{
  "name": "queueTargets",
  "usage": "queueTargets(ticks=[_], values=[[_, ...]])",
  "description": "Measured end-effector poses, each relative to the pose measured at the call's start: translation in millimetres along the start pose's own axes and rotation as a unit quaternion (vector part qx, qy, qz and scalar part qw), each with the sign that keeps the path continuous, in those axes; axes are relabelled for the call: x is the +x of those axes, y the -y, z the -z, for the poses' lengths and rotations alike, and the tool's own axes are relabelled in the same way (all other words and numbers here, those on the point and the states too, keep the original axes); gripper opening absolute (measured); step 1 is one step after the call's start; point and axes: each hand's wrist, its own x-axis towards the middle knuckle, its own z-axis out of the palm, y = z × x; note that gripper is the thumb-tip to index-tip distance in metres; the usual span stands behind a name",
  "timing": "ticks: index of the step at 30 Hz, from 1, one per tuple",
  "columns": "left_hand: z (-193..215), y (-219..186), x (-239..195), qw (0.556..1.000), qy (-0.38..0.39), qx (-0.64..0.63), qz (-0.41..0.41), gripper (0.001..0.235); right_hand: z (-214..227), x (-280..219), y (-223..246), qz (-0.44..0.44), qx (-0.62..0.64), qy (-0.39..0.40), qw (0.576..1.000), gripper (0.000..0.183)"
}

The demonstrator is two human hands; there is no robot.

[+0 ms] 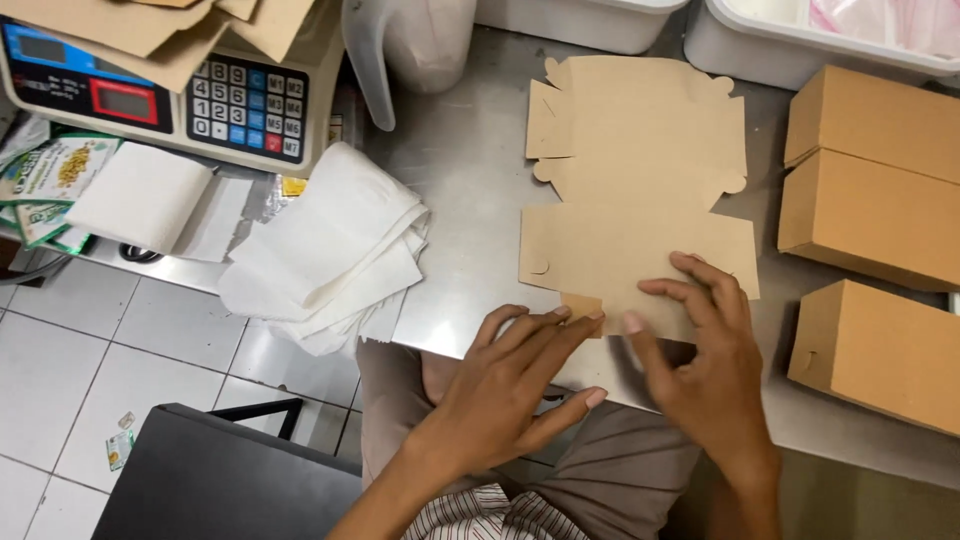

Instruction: The person folds flat cardboard pieces into box shapes by hand on a metal table. They fold the side flaps and tuck the tabs into slots to form the box structure, occasionally stacking completed boxes to the side.

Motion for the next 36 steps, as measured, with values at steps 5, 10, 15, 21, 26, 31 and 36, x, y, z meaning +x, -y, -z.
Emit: queueTargets(ticks=[5, 10, 15, 21, 26, 31, 36], values=[[7.2, 14.6, 8.4, 0.998, 0.024, -0.05, -0.005, 0.038, -7.3, -0.3, 1.1, 0.035, -0.072, -0.034, 0.996, 0.051], [15.9, 34.5, 29.1, 0.998, 0.01, -0.061, 0.009, 0.032, -8.4, -0.5, 0.1, 0.041, -0.072, -0.041, 0.996, 0.053], [6.8, 57.1, 42.8, 0.989, 0.094, -0.071, 0.084, 0.055, -7.7, 0.3, 0.2, 0.034, -0.069, -0.035, 0.996, 0.053], [12.3, 54.3, 44.7, 0.987, 0.113, -0.074, 0.09, 0.058, -6.7, 0.7, 3.3, 0.014, -0.076, -0.026, 0.997, 0.053], [17.2, 56.0, 46.5, 0.979, 0.157, -0.096, 0.093, 0.074, -7.0, 0.8, 2.0, 0.025, -0.071, -0.025, 0.997, 0.054], [16.7, 57.5, 43.8, 0.979, 0.159, -0.093, 0.084, 0.078, -6.3, 1.1, 5.3, 0.007, -0.067, -0.018, 0.998, 0.054], [13.9, 59.3, 42.5, 0.982, 0.136, -0.103, 0.084, 0.071, -8.3, 1.2, 2.8, 0.03, -0.071, -0.032, 0.997, 0.053]])
